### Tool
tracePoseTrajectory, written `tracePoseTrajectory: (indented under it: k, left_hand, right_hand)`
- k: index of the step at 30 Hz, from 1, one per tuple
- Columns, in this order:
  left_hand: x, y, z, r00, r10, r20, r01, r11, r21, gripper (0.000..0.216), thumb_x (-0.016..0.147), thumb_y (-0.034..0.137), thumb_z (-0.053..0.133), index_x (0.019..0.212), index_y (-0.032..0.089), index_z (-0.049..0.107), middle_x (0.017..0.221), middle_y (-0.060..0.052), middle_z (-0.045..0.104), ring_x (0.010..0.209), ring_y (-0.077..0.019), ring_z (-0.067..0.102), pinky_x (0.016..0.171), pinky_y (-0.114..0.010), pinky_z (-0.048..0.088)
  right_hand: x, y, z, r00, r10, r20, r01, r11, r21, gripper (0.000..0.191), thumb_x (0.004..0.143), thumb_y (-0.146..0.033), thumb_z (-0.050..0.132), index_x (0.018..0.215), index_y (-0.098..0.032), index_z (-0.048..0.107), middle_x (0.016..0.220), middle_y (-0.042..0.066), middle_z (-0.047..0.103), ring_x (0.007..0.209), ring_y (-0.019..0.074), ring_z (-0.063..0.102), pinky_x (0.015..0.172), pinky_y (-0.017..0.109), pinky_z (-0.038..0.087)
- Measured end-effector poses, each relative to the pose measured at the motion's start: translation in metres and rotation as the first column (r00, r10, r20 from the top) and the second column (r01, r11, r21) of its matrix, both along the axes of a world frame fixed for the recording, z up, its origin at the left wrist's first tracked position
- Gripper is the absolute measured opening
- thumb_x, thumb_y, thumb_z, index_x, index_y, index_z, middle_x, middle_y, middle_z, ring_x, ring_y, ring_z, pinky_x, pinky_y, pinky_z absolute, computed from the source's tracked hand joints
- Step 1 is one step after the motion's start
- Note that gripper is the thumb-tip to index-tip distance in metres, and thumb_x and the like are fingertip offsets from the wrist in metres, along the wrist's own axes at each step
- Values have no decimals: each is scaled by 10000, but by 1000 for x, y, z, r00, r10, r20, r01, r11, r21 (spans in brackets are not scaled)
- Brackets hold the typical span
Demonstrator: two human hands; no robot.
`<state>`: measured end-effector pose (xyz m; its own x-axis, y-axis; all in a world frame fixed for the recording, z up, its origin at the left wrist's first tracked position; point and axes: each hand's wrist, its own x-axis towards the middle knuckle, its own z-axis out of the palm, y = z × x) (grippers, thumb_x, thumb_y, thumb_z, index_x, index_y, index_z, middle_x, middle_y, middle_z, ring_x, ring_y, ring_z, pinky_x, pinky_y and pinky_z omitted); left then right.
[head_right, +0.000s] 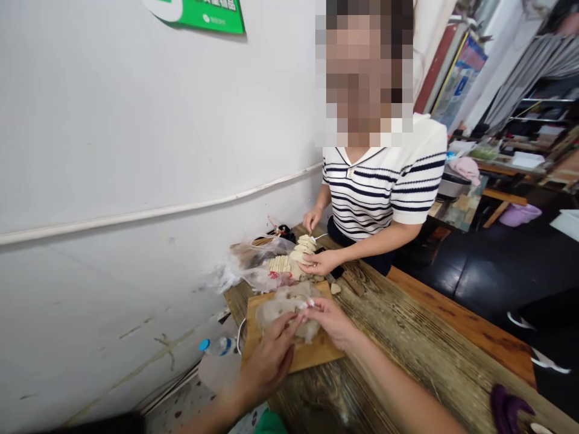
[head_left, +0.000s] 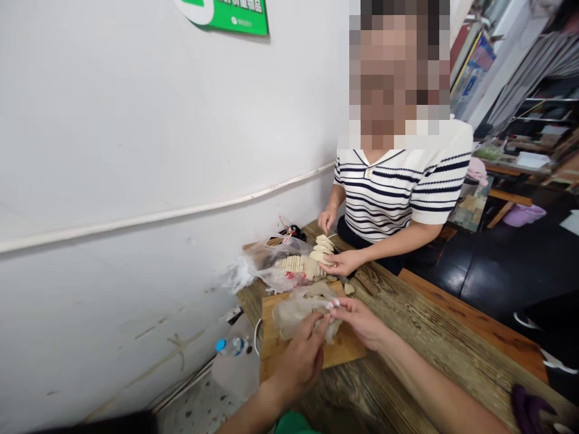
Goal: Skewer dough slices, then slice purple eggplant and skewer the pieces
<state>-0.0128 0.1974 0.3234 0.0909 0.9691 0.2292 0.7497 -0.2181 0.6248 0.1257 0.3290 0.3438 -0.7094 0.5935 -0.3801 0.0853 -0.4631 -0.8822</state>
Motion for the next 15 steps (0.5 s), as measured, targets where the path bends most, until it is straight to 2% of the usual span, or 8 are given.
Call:
tracePoseTrajectory:
  k: [3,7,12,15]
  left_hand:
    - [-3,-10,-8,998,54,17,-54,998,-10,626,833,77,384,1432,198,248,1382,-126,398,1298,-221,351,1043,-398,369]
    - [-5,-27,-27,995,93,34,-90,994,-61,557,853,104,369,1401,185,309,1373,-125,418,1286,-213,375,1039,-397,373]
    - [0,-48,-56,995,-10,102,34,972,-233,555,843,120,373,1390,196,317,1380,-128,414,1279,-217,387,1048,-401,366]
    - [3,-57,-68,990,-79,115,119,908,-402,585,794,131,440,1371,189,363,1361,-135,437,1235,-251,436,1042,-406,371]
  right_hand:
    - [10,0,17,996,-85,5,85,996,15,260,651,-403,730,661,-151,668,667,10,616,655,135,524,693,263,390]
    - [33,4,39,996,-69,59,68,997,22,269,668,-404,725,629,-148,651,690,15,618,672,132,514,686,256,375]
    - [76,19,67,975,-95,203,101,995,-22,270,642,-416,747,678,-165,654,712,13,633,673,132,535,687,260,405]
    - [113,34,82,935,-171,312,165,985,45,269,638,-433,740,682,-181,659,734,37,644,694,156,562,700,279,442]
